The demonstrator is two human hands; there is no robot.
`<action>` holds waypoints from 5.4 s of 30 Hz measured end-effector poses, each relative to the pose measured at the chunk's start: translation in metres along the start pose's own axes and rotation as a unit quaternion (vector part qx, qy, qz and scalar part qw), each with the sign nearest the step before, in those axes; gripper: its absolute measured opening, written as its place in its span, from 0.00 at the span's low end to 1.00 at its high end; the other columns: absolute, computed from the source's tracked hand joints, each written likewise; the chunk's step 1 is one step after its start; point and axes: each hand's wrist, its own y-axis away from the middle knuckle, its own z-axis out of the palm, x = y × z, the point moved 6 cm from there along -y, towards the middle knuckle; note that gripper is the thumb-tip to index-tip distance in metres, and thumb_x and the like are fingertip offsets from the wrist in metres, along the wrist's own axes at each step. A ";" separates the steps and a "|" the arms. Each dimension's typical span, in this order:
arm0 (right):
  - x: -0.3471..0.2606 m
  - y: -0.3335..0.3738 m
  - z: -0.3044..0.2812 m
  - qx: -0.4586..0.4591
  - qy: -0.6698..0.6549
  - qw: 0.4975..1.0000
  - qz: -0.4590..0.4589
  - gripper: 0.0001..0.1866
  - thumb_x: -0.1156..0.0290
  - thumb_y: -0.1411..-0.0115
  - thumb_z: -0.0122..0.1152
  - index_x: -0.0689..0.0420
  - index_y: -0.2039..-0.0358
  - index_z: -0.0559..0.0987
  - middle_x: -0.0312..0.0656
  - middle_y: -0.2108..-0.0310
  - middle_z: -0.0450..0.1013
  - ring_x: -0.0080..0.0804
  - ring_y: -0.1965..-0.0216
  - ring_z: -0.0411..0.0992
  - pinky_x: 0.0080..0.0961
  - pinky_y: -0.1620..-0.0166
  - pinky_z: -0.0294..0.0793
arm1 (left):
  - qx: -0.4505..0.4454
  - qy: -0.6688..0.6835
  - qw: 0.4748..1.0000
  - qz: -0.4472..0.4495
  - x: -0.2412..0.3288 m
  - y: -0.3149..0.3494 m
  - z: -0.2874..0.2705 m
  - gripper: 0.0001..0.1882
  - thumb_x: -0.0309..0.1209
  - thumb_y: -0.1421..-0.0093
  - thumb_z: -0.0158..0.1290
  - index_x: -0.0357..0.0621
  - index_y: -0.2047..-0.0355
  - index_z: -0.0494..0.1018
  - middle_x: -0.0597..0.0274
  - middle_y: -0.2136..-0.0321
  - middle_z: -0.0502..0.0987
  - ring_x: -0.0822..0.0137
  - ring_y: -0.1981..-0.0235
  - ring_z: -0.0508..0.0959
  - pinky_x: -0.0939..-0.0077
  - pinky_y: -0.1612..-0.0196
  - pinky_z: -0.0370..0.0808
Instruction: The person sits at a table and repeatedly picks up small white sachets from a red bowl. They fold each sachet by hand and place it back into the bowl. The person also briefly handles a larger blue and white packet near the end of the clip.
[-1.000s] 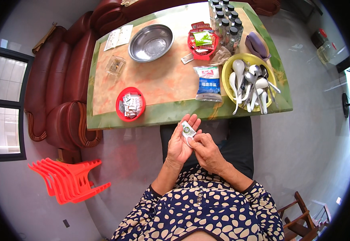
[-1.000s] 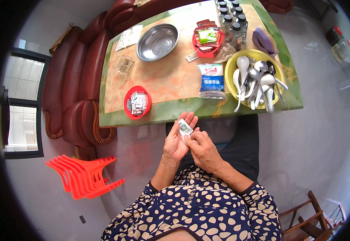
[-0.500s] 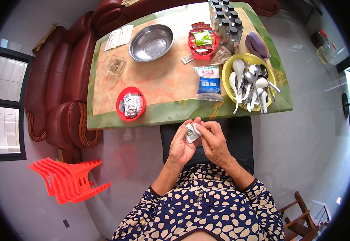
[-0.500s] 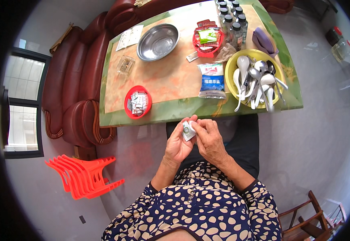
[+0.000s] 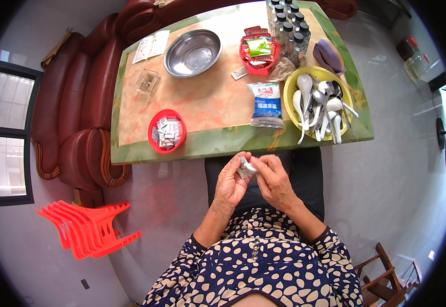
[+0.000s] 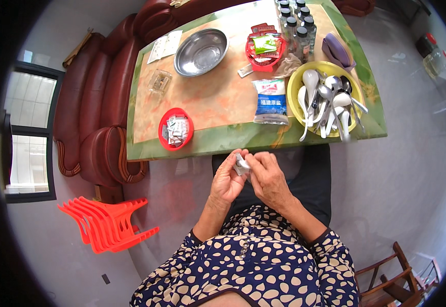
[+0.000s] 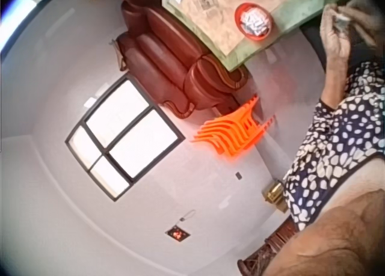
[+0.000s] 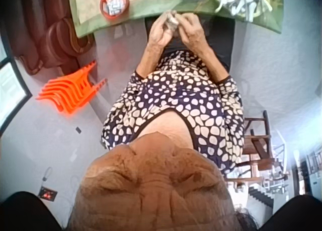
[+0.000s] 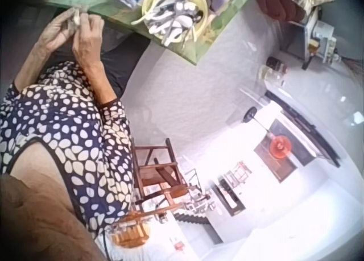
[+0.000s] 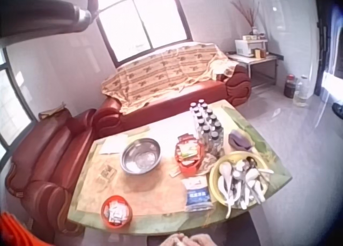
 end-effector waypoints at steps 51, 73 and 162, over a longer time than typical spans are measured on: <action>0.008 0.019 0.017 -0.141 0.046 0.986 -0.075 0.19 0.81 0.50 0.58 0.61 0.54 0.76 0.46 0.61 0.67 0.42 0.60 0.67 0.32 0.58 0.70 | 0.029 -0.031 0.998 0.039 0.016 0.003 0.012 0.20 0.33 0.31 0.42 0.35 0.43 0.62 0.45 0.45 0.69 0.52 0.43 0.70 0.58 0.44 0.72; 0.008 -0.017 0.010 0.040 0.066 0.997 -0.009 0.19 0.79 0.49 0.58 0.60 0.54 0.76 0.45 0.61 0.67 0.43 0.59 0.67 0.32 0.57 0.70 | -0.015 -0.001 1.000 0.019 -0.003 0.000 0.007 0.18 0.29 0.32 0.44 0.36 0.44 0.66 0.55 0.49 0.73 0.63 0.47 0.72 0.66 0.44 0.71; 0.096 -0.016 0.029 -0.181 -0.081 0.966 0.164 0.19 0.85 0.48 0.53 0.64 0.53 0.73 0.50 0.64 0.70 0.47 0.61 0.70 0.34 0.57 0.71 | 0.096 -0.716 0.549 0.420 0.150 -0.207 0.026 0.19 0.29 0.47 0.59 0.40 0.55 0.72 0.53 0.56 0.71 0.54 0.51 0.68 0.60 0.48 0.64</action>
